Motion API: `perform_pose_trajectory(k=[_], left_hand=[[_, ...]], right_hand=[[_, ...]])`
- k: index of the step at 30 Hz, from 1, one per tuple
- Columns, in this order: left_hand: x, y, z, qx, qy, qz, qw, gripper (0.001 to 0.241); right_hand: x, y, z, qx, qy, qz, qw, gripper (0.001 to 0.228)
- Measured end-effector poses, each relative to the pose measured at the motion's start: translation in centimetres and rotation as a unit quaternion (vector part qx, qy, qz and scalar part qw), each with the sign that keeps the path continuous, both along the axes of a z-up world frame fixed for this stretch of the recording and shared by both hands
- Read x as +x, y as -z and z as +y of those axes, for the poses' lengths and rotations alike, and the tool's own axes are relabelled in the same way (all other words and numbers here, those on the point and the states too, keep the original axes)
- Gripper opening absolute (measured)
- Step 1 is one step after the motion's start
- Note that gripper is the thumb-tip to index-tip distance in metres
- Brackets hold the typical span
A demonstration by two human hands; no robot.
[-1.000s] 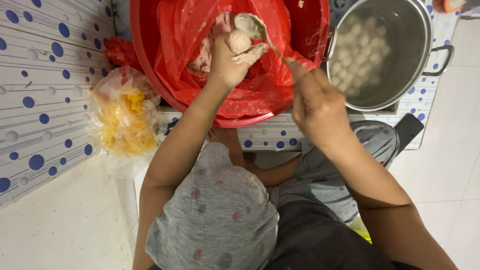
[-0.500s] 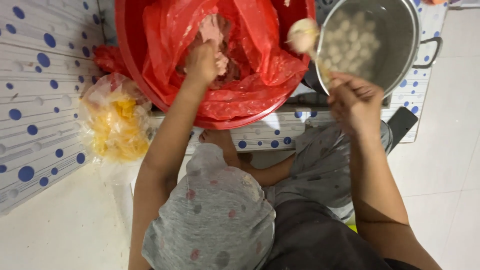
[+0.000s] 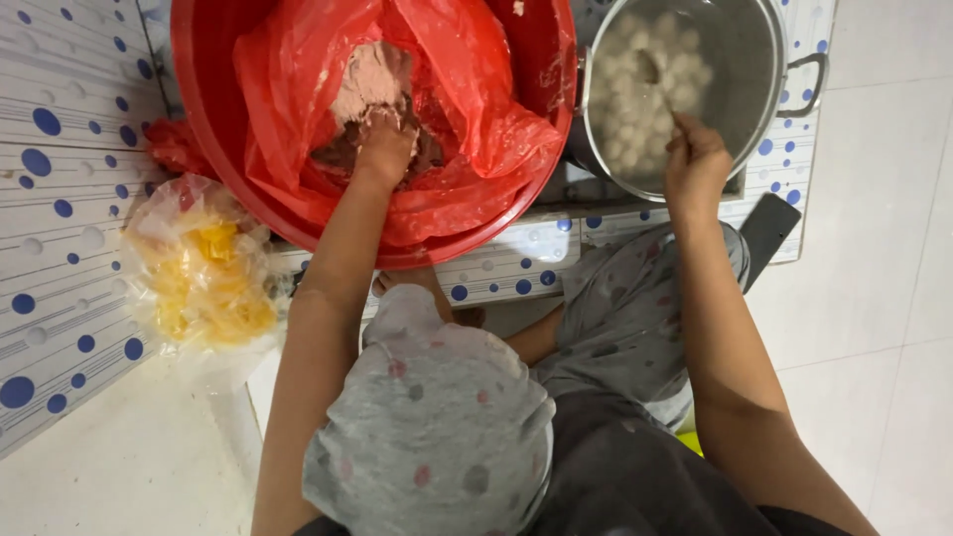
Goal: A person forms meatballs by squeezing meat dough through their hand and using a spoon to drop them into a pot of water.
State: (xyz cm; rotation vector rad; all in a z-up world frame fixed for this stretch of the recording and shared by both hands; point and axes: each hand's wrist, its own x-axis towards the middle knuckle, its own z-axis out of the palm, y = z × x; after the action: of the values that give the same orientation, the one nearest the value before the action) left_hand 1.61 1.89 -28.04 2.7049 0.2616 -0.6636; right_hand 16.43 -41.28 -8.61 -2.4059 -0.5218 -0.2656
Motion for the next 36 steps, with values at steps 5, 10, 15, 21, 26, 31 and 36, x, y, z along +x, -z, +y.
perform_pose_trajectory(k=[5,10,15,21,26,31,36], left_hand=[[0.4,7.7,0.6,-0.048,-0.087,0.1,0.99,0.038],[0.2,-3.0,1.2,-0.042,-0.061,0.075,0.994,0.05],[-3.7,-17.3,0.6,-0.19,-0.116,-0.114,0.968,0.058],[-4.5,-17.5,0.5,-0.495,-0.402,-0.193,0.745,0.038],[-4.1,-19.4,0.8,-0.5,-0.465,-0.314,0.66,0.036],[-2.6,-23.8,0.4,-0.55,-0.396,-0.426,0.6,0.022],[-0.8,-21.3,0.2,-0.577,-0.426,-0.43,0.548,0.035]], right_hand=[[-0.6,1.7,-0.8,-0.143,-0.064,0.084,0.984,0.03],[1.8,4.7,-4.0,-0.181,-0.044,0.09,0.978,0.028],[3.9,2.7,-6.6,-0.218,-0.015,0.028,0.975,0.03],[0.6,-4.1,-3.2,-0.07,-0.004,0.047,0.996,0.024],[-3.3,-9.7,3.2,0.179,0.097,0.283,0.937,0.023],[-5.4,-11.5,6.3,0.26,0.043,0.327,0.907,0.026],[-6.3,-12.5,8.4,0.278,0.014,0.33,0.902,0.025]])
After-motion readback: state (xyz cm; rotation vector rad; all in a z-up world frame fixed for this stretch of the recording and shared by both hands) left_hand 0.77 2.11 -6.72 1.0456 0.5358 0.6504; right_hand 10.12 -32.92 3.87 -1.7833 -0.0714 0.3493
